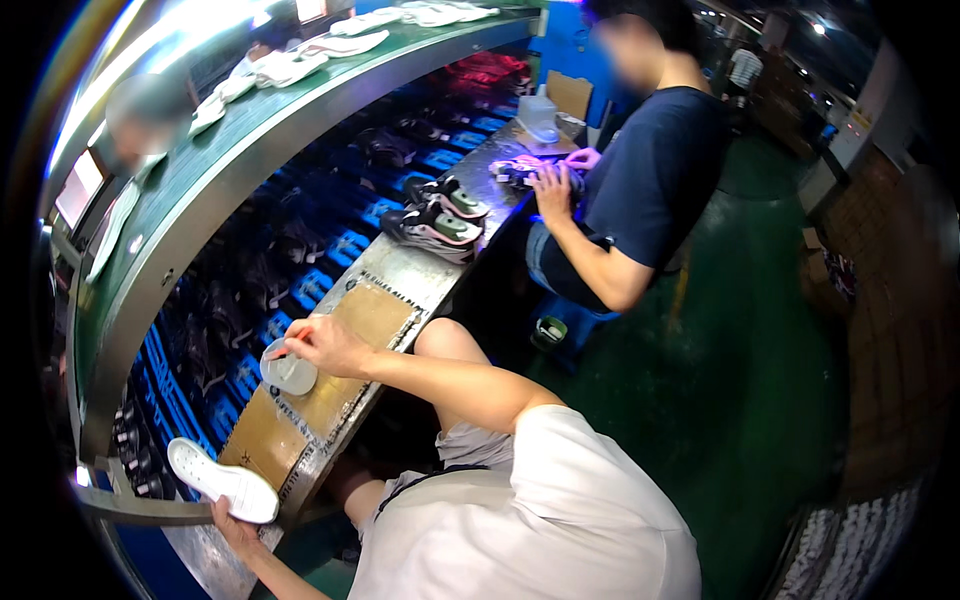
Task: The person applies liquid to shoe soles using a brush dipped in a small container, then places the coated soles onto an overhead conveyor belt.
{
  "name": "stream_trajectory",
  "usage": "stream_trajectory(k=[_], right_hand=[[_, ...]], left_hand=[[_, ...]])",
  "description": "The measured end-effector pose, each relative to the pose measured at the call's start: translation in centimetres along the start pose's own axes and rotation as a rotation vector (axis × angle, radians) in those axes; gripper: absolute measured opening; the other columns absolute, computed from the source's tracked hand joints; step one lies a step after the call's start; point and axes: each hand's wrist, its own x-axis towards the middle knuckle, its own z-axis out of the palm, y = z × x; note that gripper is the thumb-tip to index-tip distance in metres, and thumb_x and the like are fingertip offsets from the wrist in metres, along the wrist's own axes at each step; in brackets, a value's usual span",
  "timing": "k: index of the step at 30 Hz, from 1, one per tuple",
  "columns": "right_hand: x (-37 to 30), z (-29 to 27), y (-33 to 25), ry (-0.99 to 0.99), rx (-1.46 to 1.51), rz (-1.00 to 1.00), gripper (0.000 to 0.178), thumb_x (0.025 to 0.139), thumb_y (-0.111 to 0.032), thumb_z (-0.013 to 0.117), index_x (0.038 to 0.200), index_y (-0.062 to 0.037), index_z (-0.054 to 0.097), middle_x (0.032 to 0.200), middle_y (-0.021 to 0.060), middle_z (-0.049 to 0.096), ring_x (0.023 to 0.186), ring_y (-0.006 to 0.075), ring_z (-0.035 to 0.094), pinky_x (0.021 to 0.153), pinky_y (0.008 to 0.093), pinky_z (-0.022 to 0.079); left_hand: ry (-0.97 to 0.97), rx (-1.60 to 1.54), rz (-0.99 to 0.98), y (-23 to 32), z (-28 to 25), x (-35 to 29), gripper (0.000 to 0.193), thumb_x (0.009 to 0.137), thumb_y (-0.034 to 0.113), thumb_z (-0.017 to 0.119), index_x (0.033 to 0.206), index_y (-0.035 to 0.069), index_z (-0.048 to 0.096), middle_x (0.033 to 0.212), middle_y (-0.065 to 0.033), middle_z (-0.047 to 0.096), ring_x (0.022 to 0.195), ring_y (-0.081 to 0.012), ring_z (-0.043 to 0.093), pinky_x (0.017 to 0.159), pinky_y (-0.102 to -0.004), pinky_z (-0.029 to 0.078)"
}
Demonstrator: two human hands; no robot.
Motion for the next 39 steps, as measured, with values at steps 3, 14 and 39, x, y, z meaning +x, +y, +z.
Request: stream_trajectory(k=[3,14,39], right_hand=[[-0.7,-0.6,-1.6,-0.079,0.088,0.137,0.020,0.100,-0.017,0.064,0.105,-0.0020,0.076,0.084,0.0040,0.073,0.078,0.0097,0.066,0.070,0.0278,0.051],[-1.2,-4.5,-5.0,-0.466,0.300,0.120,0.023,0.104,-0.011,0.058,0.113,0.0043,0.072,0.107,0.0120,0.072,0.091,0.0165,0.069,0.084,0.0287,0.054],[-4.2,-0.9,-6.5,-0.572,0.115,0.034,0.016,0.095,-0.009,0.067,0.105,-0.0006,0.077,0.087,0.0092,0.076,0.083,0.0185,0.069,0.077,0.0307,0.054]], left_hand=[[0.029,-0.097,-0.186,-0.1,2.7,-3.5,0.069,0.080,0.027,0.056,0.136,-0.014,0.053,0.131,-0.0249,0.064,0.121,-0.0400,0.063,0.109,-0.0492,0.049],[-0.464,-0.557,-0.418,-2.8,16.1,-9.2,0.093,0.091,0.045,0.062,0.157,-0.008,0.025,0.146,-0.0387,0.045,0.131,-0.0538,0.053,0.103,-0.0589,0.054],[-0.638,-0.141,-0.227,0.1,18.0,-6.0,0.085,0.097,0.052,0.058,0.154,-0.006,0.032,0.130,-0.0289,0.060,0.114,-0.0376,0.068,0.091,-0.0451,0.061]])
